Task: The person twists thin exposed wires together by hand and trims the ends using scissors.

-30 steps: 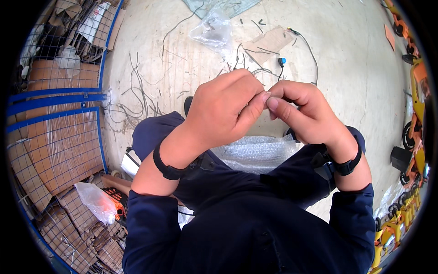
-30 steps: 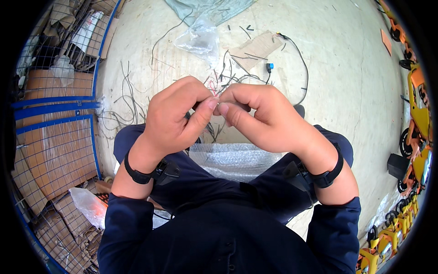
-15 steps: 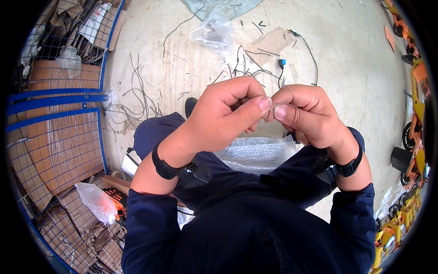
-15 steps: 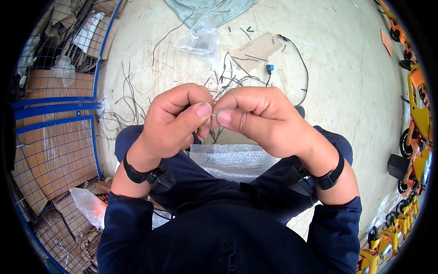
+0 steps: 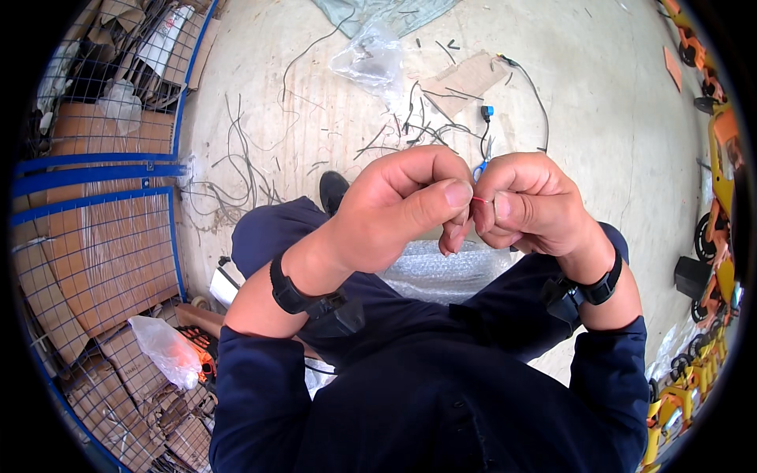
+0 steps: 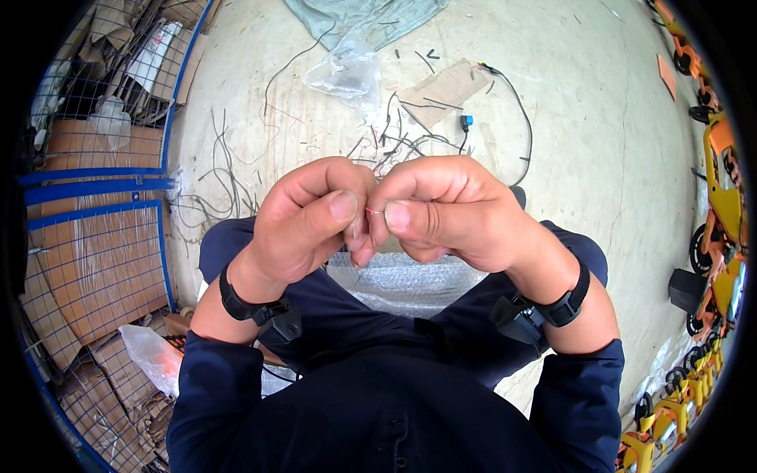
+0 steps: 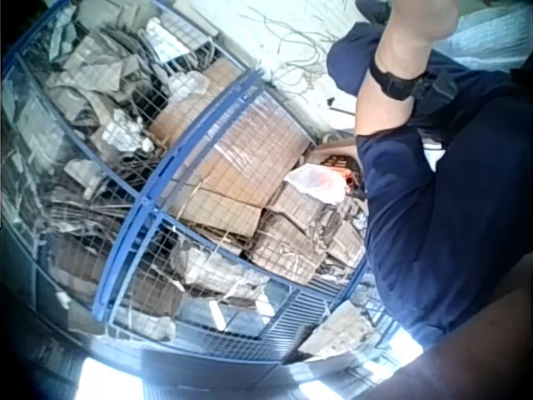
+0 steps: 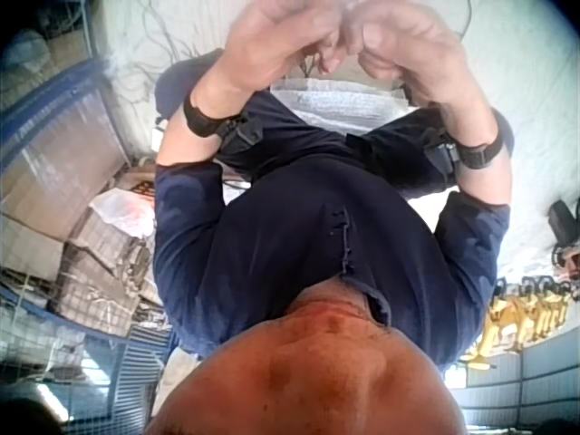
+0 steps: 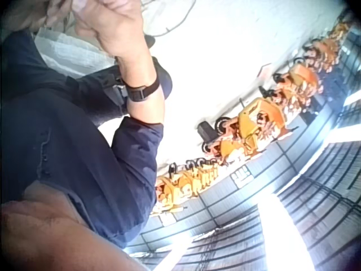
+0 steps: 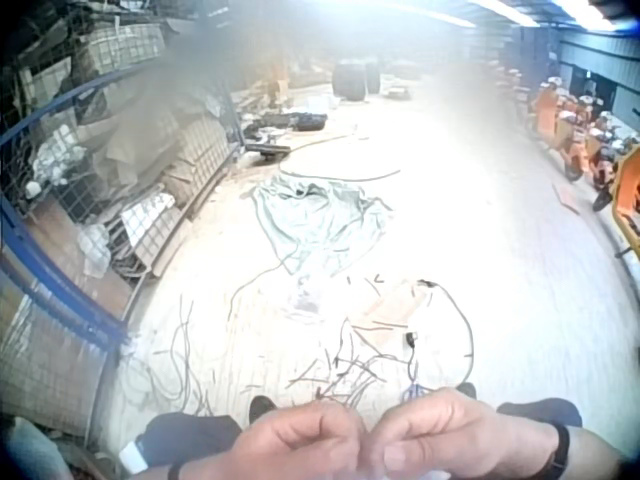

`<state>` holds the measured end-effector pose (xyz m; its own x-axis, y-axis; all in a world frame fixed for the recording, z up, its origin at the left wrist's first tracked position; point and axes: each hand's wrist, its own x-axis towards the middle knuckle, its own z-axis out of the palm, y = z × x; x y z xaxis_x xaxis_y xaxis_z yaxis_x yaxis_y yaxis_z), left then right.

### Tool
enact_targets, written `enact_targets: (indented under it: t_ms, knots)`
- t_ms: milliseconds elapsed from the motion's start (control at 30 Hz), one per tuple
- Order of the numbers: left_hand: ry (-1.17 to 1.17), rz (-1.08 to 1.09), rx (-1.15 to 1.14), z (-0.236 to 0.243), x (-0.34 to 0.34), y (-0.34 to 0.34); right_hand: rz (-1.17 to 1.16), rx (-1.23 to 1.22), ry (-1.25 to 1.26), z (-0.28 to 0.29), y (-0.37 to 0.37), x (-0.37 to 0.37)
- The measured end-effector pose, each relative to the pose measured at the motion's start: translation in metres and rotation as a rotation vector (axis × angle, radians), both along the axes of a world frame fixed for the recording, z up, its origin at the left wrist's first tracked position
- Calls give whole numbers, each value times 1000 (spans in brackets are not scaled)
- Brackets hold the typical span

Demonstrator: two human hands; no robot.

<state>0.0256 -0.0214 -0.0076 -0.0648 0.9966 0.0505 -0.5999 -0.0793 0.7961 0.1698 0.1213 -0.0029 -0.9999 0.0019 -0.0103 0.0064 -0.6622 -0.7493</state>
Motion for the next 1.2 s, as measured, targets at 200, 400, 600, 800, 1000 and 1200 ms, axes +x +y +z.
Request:
enact_targets:
  t_ms: [200, 400, 600, 800, 1000, 1200]
  knots:
    - [122, 73, 69, -9, 1, 4, 30, -52, 30, -4, 7, -3]
    - [393, 280, -40, 2, 2, 7, -64, 46, -8, -3, 10, -1]
    - [423, 218, -83, -1, 0, 4, -98, 204, -82, 2, 12, 3]
    - [783, 273, -35, 1, -11, 3, -153, 410, -66, -1, 11, 1]
    - [1309, 458, 307, 3, -19, 10, -33, 393, -129, 3, 13, -1]
    - [1466, 539, 367, 2, -19, 11, 6, 336, -177, 3, 12, -4]
